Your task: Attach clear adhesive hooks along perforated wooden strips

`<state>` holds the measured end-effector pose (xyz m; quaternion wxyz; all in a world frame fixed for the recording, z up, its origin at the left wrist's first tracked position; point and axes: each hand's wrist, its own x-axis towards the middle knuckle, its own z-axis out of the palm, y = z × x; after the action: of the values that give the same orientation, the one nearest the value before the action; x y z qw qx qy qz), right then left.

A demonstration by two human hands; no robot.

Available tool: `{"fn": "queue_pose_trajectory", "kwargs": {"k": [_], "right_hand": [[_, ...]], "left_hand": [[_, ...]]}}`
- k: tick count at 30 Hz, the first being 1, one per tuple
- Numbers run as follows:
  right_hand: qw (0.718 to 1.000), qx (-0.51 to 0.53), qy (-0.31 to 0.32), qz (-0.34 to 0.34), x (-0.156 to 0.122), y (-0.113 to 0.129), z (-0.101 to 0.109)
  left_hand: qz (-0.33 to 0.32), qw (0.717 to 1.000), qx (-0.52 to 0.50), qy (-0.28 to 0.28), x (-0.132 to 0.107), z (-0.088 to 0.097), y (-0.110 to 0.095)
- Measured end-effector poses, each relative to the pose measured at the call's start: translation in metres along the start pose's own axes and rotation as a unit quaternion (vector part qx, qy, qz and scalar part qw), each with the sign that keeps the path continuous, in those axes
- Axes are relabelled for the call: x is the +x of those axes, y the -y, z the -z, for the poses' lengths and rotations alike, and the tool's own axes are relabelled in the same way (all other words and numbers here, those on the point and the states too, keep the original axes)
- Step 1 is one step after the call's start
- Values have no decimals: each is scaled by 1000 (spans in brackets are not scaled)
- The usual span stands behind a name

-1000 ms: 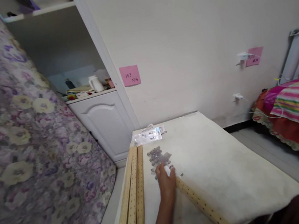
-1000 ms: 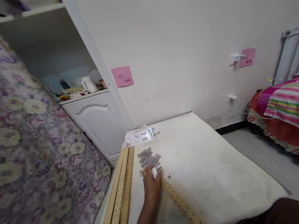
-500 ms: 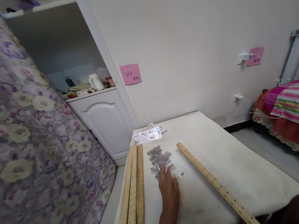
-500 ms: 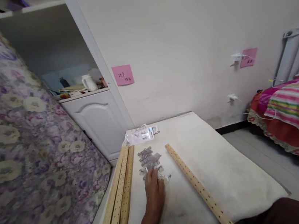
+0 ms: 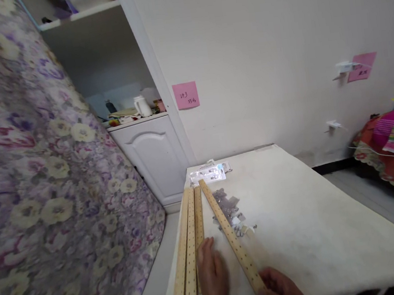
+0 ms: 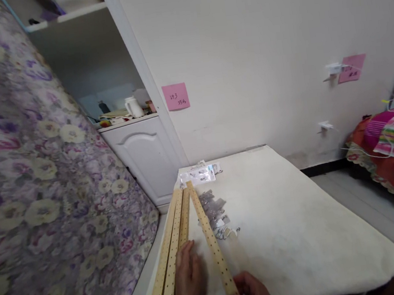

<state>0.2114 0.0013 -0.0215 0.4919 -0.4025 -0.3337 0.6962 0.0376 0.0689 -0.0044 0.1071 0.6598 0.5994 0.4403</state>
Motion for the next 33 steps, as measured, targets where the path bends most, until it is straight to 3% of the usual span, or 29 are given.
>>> {"fn": "queue_pose_trajectory", "kwargs": {"k": [6, 11, 17, 24, 33], "right_hand": [[998, 32, -42, -26, 51, -18, -71], [998, 9, -47, -42, 66, -30, -103], [996, -79, -9, -44, 65, -30, -115], [976, -209, 33, -53, 70, -39, -116], [963, -247, 98, -35, 60, -18, -115]], "left_hand": [[45, 999, 2, -3, 2, 36, 23], [56, 998, -3, 6, 1, 54, 33], [93, 994, -14, 50, 0, 63, 35], [92, 993, 11, 76, 2, 64, 33], [102, 990, 47, 84, 3, 59, 35]]}}
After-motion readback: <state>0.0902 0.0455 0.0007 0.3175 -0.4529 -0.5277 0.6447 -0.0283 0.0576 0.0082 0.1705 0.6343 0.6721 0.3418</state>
